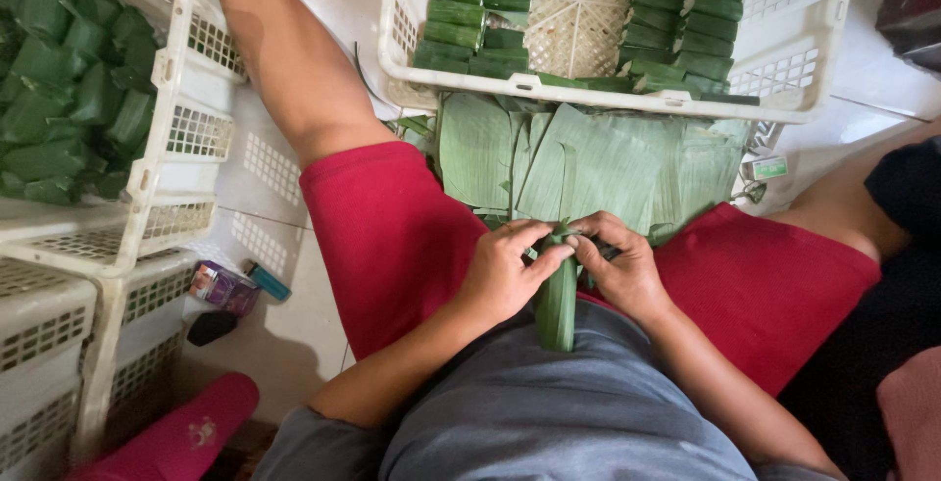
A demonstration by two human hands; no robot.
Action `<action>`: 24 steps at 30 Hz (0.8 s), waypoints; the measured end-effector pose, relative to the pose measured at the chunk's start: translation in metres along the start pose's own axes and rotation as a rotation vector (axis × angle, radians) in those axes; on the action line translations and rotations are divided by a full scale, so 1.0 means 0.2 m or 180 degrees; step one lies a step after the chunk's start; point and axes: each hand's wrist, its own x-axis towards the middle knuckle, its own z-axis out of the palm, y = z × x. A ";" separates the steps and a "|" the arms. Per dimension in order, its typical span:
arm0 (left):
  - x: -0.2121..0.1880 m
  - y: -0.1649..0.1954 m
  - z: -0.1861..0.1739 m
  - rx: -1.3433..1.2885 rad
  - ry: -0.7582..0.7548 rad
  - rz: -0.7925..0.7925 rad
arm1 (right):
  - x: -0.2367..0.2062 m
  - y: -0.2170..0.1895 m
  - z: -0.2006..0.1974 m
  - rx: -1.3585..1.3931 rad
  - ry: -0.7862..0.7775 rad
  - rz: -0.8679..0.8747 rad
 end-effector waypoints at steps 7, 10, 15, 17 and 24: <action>0.01 -0.08 0.05 0.0053 0.0050 0.0274 | 0.02 -0.03 0.04 -0.0052 0.0191 0.0592; 0.02 -0.10 0.07 -0.0708 -0.0304 -0.0397 | 0.03 -0.01 0.03 0.0259 0.0227 -0.0169; 0.04 -0.15 0.10 -0.3342 -0.0788 -0.2248 | 0.03 0.09 0.05 0.1266 0.0608 0.0978; 0.02 -0.17 0.10 -0.3223 -0.0816 -0.2386 | 0.01 0.13 0.07 0.1429 0.0493 0.0935; -0.01 -0.30 0.04 -0.2421 -0.0892 -0.1851 | -0.09 0.11 0.10 0.2097 -0.0568 0.1617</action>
